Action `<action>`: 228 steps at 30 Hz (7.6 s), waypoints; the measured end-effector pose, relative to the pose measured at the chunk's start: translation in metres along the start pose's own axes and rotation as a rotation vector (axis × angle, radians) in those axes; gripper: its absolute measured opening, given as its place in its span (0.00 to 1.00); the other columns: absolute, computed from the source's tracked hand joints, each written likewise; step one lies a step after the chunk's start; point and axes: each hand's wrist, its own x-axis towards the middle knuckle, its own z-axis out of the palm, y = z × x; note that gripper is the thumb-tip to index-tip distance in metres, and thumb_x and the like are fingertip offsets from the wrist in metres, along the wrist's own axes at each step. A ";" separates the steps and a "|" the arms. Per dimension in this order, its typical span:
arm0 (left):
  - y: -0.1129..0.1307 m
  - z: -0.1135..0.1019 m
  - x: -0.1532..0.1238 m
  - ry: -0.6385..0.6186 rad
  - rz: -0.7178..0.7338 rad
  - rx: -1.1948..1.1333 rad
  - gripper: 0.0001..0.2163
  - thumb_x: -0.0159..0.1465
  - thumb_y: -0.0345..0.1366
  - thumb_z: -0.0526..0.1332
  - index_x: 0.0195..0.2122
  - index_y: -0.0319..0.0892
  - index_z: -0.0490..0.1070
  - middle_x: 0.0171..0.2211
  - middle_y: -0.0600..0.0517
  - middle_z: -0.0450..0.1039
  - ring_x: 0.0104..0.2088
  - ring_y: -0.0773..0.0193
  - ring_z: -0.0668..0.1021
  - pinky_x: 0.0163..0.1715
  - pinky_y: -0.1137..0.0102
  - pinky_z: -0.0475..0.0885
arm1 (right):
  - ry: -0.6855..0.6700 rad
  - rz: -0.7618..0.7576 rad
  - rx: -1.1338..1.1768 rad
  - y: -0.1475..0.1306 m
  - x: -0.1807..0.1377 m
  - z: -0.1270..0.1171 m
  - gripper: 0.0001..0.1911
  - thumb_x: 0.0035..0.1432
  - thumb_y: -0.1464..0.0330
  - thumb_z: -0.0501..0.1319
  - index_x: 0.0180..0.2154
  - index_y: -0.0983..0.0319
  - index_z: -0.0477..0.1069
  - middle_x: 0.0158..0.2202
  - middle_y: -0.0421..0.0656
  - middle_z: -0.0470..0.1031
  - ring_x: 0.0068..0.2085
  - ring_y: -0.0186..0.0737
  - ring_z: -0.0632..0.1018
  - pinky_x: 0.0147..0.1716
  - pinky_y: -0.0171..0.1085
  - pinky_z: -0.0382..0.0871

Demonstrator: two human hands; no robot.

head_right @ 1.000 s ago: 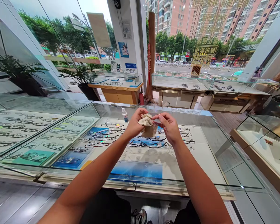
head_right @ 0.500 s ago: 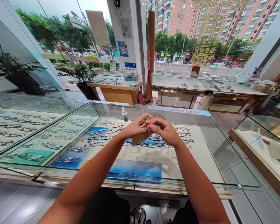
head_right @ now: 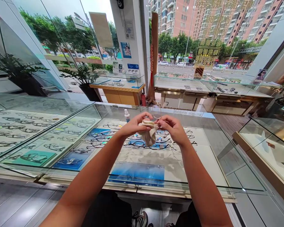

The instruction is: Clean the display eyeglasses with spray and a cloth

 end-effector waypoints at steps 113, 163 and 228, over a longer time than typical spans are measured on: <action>0.009 0.040 0.005 0.230 0.039 -0.513 0.26 0.55 0.53 0.80 0.45 0.39 0.77 0.27 0.54 0.74 0.26 0.68 0.74 0.28 0.71 0.70 | 0.005 0.032 0.048 0.028 0.002 0.033 0.20 0.61 0.47 0.72 0.33 0.57 0.79 0.33 0.40 0.77 0.38 0.43 0.74 0.46 0.42 0.69; 0.106 0.020 0.044 0.095 0.469 -0.056 0.21 0.58 0.42 0.80 0.45 0.42 0.75 0.36 0.51 0.80 0.33 0.66 0.80 0.35 0.71 0.77 | -0.167 -0.018 -0.076 -0.098 0.045 -0.007 0.16 0.58 0.55 0.78 0.35 0.60 0.84 0.36 0.43 0.83 0.40 0.39 0.81 0.49 0.41 0.75; 0.070 0.036 0.060 0.136 0.363 -0.062 0.21 0.62 0.53 0.75 0.41 0.40 0.78 0.33 0.51 0.76 0.33 0.65 0.75 0.35 0.70 0.70 | 0.251 -0.169 0.291 -0.052 0.066 0.037 0.18 0.58 0.51 0.74 0.38 0.54 0.73 0.44 0.41 0.78 0.45 0.41 0.78 0.46 0.39 0.77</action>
